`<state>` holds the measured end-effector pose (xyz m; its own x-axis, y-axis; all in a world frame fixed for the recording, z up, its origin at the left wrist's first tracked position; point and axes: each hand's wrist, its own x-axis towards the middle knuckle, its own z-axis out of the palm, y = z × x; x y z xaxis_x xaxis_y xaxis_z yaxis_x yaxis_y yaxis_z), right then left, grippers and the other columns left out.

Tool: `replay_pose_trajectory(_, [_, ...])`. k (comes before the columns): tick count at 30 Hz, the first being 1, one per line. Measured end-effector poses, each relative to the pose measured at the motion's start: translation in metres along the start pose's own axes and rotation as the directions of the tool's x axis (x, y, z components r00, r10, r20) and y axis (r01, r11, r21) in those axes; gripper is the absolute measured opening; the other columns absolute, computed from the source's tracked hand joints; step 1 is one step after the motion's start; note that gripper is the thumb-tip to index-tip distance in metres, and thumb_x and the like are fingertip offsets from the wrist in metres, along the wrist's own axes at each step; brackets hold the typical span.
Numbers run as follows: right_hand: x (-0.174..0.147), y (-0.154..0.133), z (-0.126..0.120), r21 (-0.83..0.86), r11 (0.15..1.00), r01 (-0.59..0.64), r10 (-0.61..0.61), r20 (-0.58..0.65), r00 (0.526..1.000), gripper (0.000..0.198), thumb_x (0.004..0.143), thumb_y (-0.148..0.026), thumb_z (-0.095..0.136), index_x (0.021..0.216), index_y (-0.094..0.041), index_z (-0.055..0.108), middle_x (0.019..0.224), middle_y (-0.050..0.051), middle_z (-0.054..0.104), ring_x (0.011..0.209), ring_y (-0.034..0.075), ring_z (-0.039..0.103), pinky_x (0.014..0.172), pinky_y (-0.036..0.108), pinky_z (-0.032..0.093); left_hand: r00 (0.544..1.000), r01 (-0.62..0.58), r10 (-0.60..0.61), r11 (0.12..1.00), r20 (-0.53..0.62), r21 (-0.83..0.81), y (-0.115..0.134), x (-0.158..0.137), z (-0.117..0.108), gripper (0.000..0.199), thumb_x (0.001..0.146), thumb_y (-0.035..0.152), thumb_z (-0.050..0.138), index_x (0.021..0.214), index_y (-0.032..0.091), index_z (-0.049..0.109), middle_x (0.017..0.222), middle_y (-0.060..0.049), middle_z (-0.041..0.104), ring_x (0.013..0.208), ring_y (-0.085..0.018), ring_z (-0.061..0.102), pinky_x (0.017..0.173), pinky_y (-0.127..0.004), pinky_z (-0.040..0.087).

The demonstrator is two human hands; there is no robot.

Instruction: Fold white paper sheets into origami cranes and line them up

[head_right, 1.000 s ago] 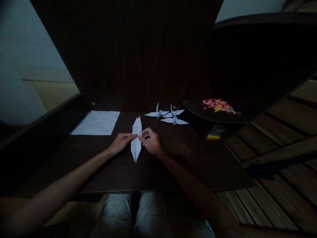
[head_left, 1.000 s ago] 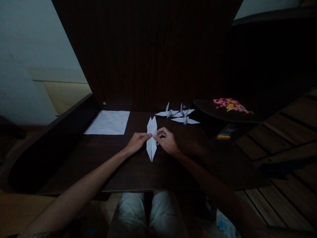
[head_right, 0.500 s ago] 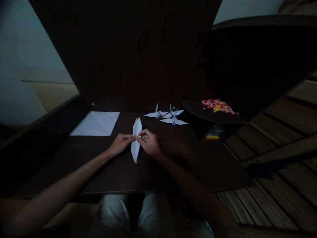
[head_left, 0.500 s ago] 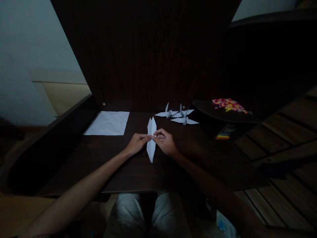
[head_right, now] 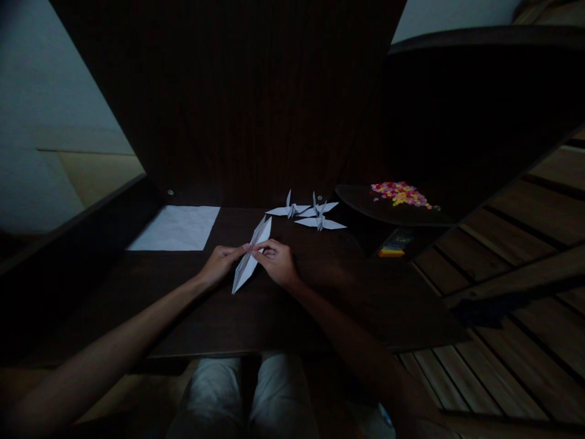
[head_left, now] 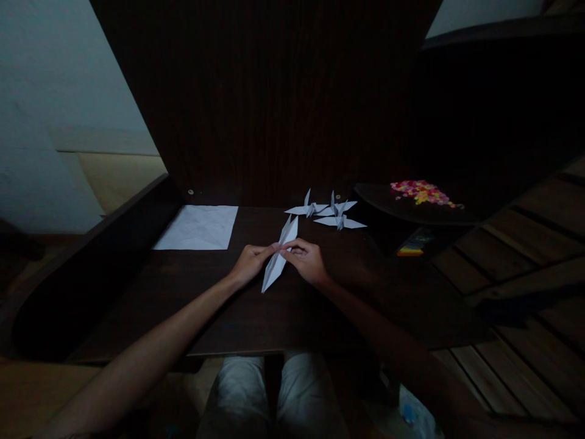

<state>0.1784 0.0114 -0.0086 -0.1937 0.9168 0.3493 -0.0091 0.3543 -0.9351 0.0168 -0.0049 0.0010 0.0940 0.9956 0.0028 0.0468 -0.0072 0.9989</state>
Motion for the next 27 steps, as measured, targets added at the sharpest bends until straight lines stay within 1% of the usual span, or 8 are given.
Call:
replay_pose_trajectory(4, [0.002, -0.003, -0.001, 0.112, 0.988, -0.108, 0.107, 0.014, 0.994, 0.028, 0.062, -0.039, 0.075, 0.076, -0.016, 0.068, 0.073, 0.004, 0.069, 0.063, 0.016, 0.065, 0.062, 0.030, 0.055, 1.000, 0.000, 0.000, 0.998, 0.010, -0.070, 0.003, -0.002, -0.001, 0.041, 0.068, 0.052, 0.068, 0.080, 0.013, 0.075, 0.077, -0.007, 0.073, 0.071, -0.020, 0.062, 0.065, -0.028, 0.044])
replay_pose_trajectory(7, [0.003, -0.005, -0.001, 0.151, 0.977, -0.150, 0.147, 0.027, 0.989, 0.031, 0.059, -0.041, 0.077, 0.075, -0.016, 0.068, 0.072, 0.004, 0.068, 0.061, 0.017, 0.065, 0.062, 0.032, 0.056, 0.999, -0.044, 0.044, 0.998, -0.006, -0.049, 0.005, -0.002, 0.000, 0.043, 0.068, 0.050, 0.069, 0.092, 0.014, 0.074, 0.091, -0.009, 0.073, 0.086, -0.024, 0.065, 0.076, -0.032, 0.047])
replay_pose_trajectory(9, [0.004, -0.006, 0.000, 0.170, 0.974, -0.153, 0.152, 0.021, 0.988, 0.033, 0.057, -0.042, 0.078, 0.074, -0.016, 0.067, 0.072, 0.003, 0.068, 0.062, 0.016, 0.065, 0.062, 0.033, 0.057, 0.998, -0.065, 0.064, 0.997, -0.022, -0.050, 0.006, -0.002, 0.000, 0.048, 0.067, 0.047, 0.071, 0.104, 0.015, 0.070, 0.099, -0.009, 0.072, 0.091, -0.024, 0.065, 0.081, -0.033, 0.047])
replay_pose_trajectory(13, [0.004, -0.005, 0.001, 0.185, 0.972, -0.141, 0.146, -0.013, 0.989, 0.037, 0.053, -0.042, 0.081, 0.073, -0.018, 0.060, 0.072, 0.001, 0.064, 0.062, 0.014, 0.063, 0.058, 0.030, 0.058, 0.999, 0.004, -0.010, 0.991, -0.041, -0.132, 0.008, -0.002, 0.002, 0.076, 0.064, 0.044, 0.075, 0.129, 0.016, 0.046, 0.091, -0.009, 0.073, 0.072, -0.020, 0.067, 0.067, -0.030, 0.050])
replay_pose_trajectory(15, [0.004, -0.004, 0.002, 0.185, 0.973, -0.140, 0.147, -0.025, 0.989, 0.039, 0.052, -0.040, 0.082, 0.071, -0.018, 0.055, 0.069, -0.001, 0.062, 0.059, 0.013, 0.063, 0.056, 0.028, 0.057, 0.998, 0.011, -0.021, 0.984, -0.057, -0.175, 0.007, -0.002, 0.003, 0.076, 0.063, 0.044, 0.076, 0.126, 0.017, 0.044, 0.083, -0.007, 0.073, 0.063, -0.018, 0.066, 0.059, -0.027, 0.049])
replay_pose_trajectory(19, [0.004, -0.006, 0.002, 0.183, 0.976, -0.121, 0.127, -0.021, 0.992, 0.036, 0.054, -0.040, 0.081, 0.065, -0.018, 0.054, 0.065, -0.001, 0.059, 0.059, 0.013, 0.062, 0.058, 0.029, 0.056, 0.997, -0.056, 0.050, 0.993, -0.065, -0.102, 0.007, -0.002, 0.004, 0.046, 0.065, 0.047, 0.073, 0.096, 0.016, 0.058, 0.069, -0.001, 0.070, 0.059, -0.015, 0.063, 0.054, -0.023, 0.045])
replay_pose_trajectory(22, [0.004, -0.007, 0.002, 0.196, 0.971, -0.134, 0.139, -0.011, 0.990, 0.034, 0.054, -0.040, 0.081, 0.066, -0.017, 0.058, 0.066, -0.001, 0.061, 0.059, 0.014, 0.062, 0.059, 0.029, 0.056, 0.988, -0.126, 0.126, 0.992, -0.092, 0.008, 0.009, -0.002, 0.003, 0.037, 0.067, 0.048, 0.071, 0.081, 0.014, 0.066, 0.072, -0.003, 0.070, 0.067, -0.016, 0.063, 0.060, -0.023, 0.045])
replay_pose_trajectory(27, [0.004, -0.005, 0.000, 0.177, 0.969, -0.171, 0.172, 0.009, 0.985, 0.031, 0.055, -0.039, 0.079, 0.071, -0.017, 0.066, 0.070, 0.002, 0.066, 0.059, 0.014, 0.062, 0.063, 0.030, 0.054, 0.982, -0.135, 0.151, 0.981, -0.110, 0.139, 0.011, -0.002, -0.001, 0.035, 0.072, 0.048, 0.066, 0.078, 0.015, 0.075, 0.079, -0.004, 0.073, 0.080, -0.021, 0.064, 0.072, -0.027, 0.046])
